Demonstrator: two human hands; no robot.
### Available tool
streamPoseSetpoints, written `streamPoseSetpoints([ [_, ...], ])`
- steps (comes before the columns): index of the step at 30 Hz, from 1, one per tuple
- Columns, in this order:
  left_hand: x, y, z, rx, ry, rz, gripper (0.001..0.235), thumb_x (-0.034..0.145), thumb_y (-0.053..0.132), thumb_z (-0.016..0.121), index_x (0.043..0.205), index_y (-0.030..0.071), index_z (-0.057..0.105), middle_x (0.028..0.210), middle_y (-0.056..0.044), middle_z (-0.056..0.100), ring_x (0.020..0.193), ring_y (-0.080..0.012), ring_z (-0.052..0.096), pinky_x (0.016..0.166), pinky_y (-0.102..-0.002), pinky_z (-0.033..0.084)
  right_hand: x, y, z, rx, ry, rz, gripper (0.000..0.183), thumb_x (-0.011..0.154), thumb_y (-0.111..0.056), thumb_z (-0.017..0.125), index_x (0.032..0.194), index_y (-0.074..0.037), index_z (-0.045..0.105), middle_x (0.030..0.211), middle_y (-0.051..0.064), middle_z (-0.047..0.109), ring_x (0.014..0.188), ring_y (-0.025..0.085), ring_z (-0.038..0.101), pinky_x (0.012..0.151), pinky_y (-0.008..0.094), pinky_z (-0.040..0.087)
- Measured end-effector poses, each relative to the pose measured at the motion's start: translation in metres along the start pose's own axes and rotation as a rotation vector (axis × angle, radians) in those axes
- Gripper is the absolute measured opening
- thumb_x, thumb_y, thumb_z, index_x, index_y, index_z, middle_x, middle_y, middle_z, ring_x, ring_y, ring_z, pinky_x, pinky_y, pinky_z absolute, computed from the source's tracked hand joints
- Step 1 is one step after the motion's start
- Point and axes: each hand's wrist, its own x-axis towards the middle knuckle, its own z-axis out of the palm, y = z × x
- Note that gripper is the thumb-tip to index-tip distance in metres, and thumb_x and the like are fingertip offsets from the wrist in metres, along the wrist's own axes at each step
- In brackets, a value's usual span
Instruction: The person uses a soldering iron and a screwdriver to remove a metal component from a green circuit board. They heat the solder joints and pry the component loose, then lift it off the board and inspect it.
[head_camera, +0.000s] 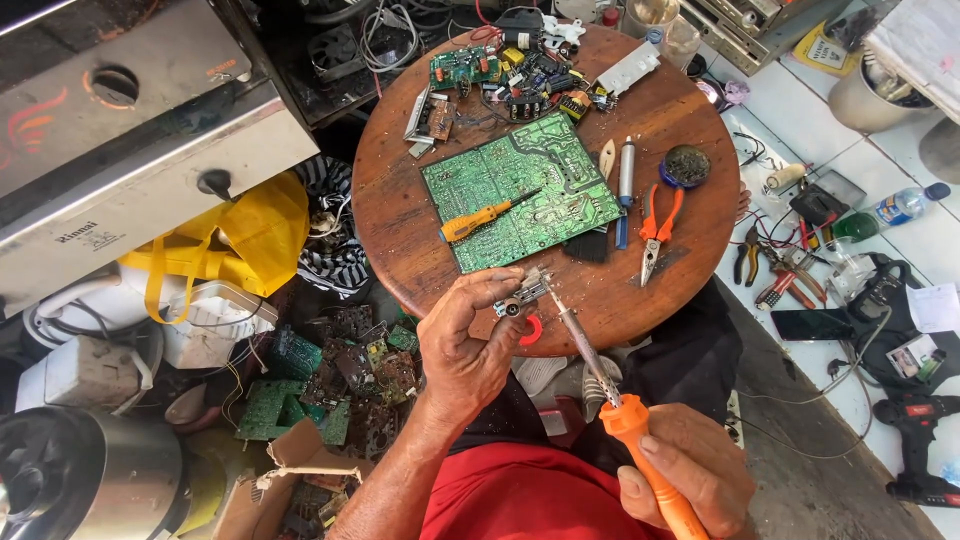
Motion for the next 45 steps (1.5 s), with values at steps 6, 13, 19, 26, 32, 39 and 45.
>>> streamPoseSetpoints([
  [6, -0.001, -0.003, 0.003, -0.002, 0.017, 0.003, 0.018, 0.096, 0.004, 0.071, 0.113, 0.005, 0.067, 0.114, -0.014, 0.075, 0.11, -0.0301, 0.075, 0.096, -0.041, 0.063, 0.006, 0.004, -0.002, 0.016, -0.051, -0.051, 0.024, 0.093, -0.014, 0.065, 0.114, -0.004, 0.06, 0.091, 0.02, 0.07, 0.072, 0.026, 0.073, 0.065, 0.04, 0.066],
  [13, 0.002, -0.001, 0.003, 0.06, 0.039, -0.009, 0.02, 0.093, 0.005, 0.076, 0.111, 0.007, 0.067, 0.113, -0.013, 0.075, 0.109, -0.0282, 0.076, 0.095, -0.039, 0.062, 0.013, 0.002, -0.001, 0.055, -0.077, 0.028, 0.033, 0.094, -0.012, 0.069, 0.123, -0.002, 0.058, 0.091, 0.021, 0.072, 0.076, 0.03, 0.078, 0.069, 0.042, 0.068],
  [19, 0.005, 0.0, 0.003, 0.023, 0.027, 0.025, 0.016, 0.095, 0.006, 0.074, 0.109, 0.003, 0.067, 0.11, -0.016, 0.074, 0.107, -0.0304, 0.076, 0.095, -0.04, 0.063, 0.018, 0.0, -0.002, 0.091, -0.06, -0.053, 0.027, 0.094, -0.013, 0.067, 0.117, -0.004, 0.058, 0.077, 0.014, 0.064, 0.062, 0.022, 0.063, 0.06, 0.039, 0.06],
  [26, 0.003, -0.002, 0.002, -0.004, -0.014, 0.0, 0.02, 0.095, 0.0, 0.064, 0.114, 0.004, 0.066, 0.115, -0.018, 0.073, 0.107, -0.0309, 0.075, 0.095, -0.039, 0.061, 0.013, 0.006, -0.002, 0.076, -0.124, -0.046, 0.032, 0.094, -0.013, 0.068, 0.123, -0.005, 0.058, 0.091, 0.017, 0.071, 0.074, 0.024, 0.074, 0.068, 0.041, 0.067],
  [32, -0.001, -0.005, 0.004, 0.025, 0.009, -0.022, 0.021, 0.093, -0.002, 0.068, 0.113, 0.004, 0.068, 0.113, -0.016, 0.074, 0.107, -0.0296, 0.075, 0.094, -0.038, 0.062, 0.018, 0.003, -0.001, 0.053, -0.162, -0.026, 0.034, 0.094, -0.011, 0.069, 0.125, -0.005, 0.058, 0.091, 0.015, 0.07, 0.075, 0.024, 0.074, 0.068, 0.04, 0.066],
  [39, 0.003, -0.008, 0.001, -0.02, 0.035, 0.002, 0.019, 0.096, -0.001, 0.066, 0.115, 0.003, 0.067, 0.115, -0.017, 0.074, 0.11, -0.0319, 0.075, 0.097, -0.042, 0.062, 0.021, 0.02, 0.009, 0.008, -0.016, -0.071, 0.024, 0.098, -0.009, 0.06, 0.118, 0.003, 0.056, 0.082, 0.022, 0.069, 0.069, 0.028, 0.077, 0.061, 0.038, 0.067],
  [45, 0.002, -0.016, 0.006, -0.27, 0.054, -0.4, 0.033, 0.094, 0.022, 0.075, 0.121, 0.004, 0.067, 0.102, -0.007, 0.072, 0.084, -0.0122, 0.068, 0.065, -0.021, 0.061, 0.007, 0.023, 0.006, 0.013, -0.044, 0.043, 0.025, 0.097, -0.015, 0.063, 0.115, 0.001, 0.057, 0.086, 0.021, 0.069, 0.073, 0.031, 0.078, 0.066, 0.039, 0.069],
])
